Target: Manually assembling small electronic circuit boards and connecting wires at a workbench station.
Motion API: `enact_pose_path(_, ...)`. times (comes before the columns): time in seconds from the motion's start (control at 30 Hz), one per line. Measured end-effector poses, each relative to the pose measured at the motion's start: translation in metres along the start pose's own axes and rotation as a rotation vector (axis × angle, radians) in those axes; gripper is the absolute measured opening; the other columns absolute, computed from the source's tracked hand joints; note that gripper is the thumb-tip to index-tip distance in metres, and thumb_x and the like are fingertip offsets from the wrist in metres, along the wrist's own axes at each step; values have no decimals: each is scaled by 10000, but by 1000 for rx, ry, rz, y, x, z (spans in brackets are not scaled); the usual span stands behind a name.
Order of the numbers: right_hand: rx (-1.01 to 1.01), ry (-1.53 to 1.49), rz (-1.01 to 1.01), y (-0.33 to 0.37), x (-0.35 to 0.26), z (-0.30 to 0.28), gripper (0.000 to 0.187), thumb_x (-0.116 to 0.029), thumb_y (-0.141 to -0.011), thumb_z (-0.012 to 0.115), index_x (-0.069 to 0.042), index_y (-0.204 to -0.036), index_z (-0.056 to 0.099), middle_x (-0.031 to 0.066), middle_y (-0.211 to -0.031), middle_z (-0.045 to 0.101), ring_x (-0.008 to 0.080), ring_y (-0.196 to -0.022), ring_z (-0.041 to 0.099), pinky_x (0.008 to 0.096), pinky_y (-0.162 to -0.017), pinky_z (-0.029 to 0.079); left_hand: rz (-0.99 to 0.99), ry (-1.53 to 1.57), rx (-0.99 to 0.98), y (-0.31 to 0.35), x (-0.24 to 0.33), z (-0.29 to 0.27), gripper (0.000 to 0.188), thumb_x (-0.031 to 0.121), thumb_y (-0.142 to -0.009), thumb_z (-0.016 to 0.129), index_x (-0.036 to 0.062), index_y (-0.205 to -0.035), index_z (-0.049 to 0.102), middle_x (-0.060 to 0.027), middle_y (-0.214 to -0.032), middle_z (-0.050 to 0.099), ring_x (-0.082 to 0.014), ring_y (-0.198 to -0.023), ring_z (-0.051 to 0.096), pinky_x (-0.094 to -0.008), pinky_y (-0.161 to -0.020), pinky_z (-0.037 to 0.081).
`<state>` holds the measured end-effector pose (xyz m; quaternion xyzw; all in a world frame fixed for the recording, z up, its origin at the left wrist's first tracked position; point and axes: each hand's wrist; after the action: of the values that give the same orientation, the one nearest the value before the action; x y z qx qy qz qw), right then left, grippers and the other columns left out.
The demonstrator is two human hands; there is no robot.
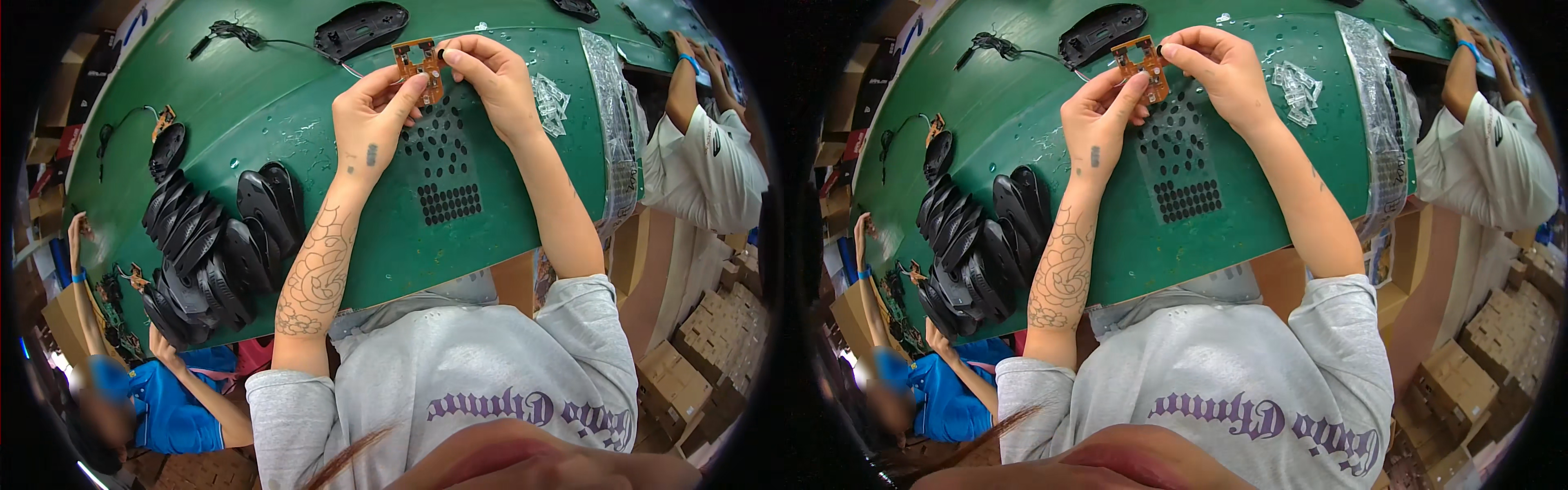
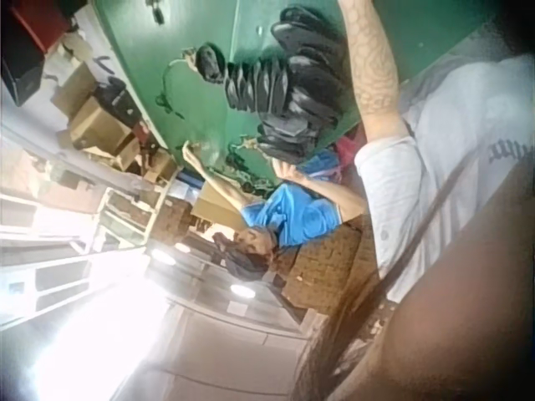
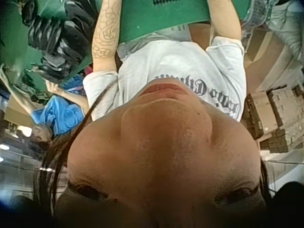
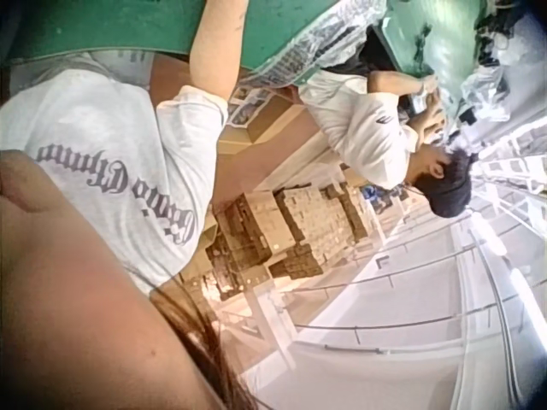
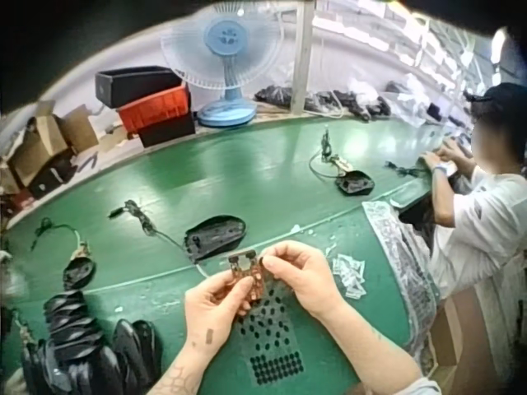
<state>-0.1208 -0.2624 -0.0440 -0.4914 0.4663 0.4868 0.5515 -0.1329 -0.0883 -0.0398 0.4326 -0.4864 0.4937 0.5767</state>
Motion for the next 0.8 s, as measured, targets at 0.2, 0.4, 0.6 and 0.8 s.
enact_pose_path(0.2,-3,8,7,3,-3,5,162,-135,-881,697,-1,-971,709,44,-885,699,97,-806,620,203,-753,491,-7,8,5,0,-1,1,243,93,-883,718,-24,-1095,700,-75,-798,695,-88,-604,583,-178,-560,484)
enact_pose_path(0.4,18,28,4,4,-2,5,162,-124,-876,701,3,-976,705,53,-880,698,106,-794,634,205,-743,507,5,16,1,0,-1,1,242,78,-883,716,-27,-1101,698,-76,-801,694,-89,-604,578,-178,-562,487)
enact_pose_path(0.6,12,28,10,5,-3,4,151,-115,-876,698,5,-969,700,60,-876,697,109,-779,636,206,-728,510,22,6,-16,0,-3,1,239,67,-888,706,-27,-1107,696,-78,-818,697,-89,-614,573,-175,-569,488)
enact_pose_path(0.8,-1,26,7,5,-3,3,139,-106,-876,696,7,-957,697,62,-880,698,109,-779,637,207,-729,513,42,-13,-49,0,-5,-2,240,62,-894,697,-30,-1116,690,-75,-842,700,-87,-639,576,-172,-583,486)
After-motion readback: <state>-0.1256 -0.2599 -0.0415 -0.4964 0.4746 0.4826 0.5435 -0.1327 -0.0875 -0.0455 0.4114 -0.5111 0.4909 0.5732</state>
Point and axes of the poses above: each hand's wrist, its own y-axis away from the middle knuckle, its own z-axis out of the palm, x = y × z
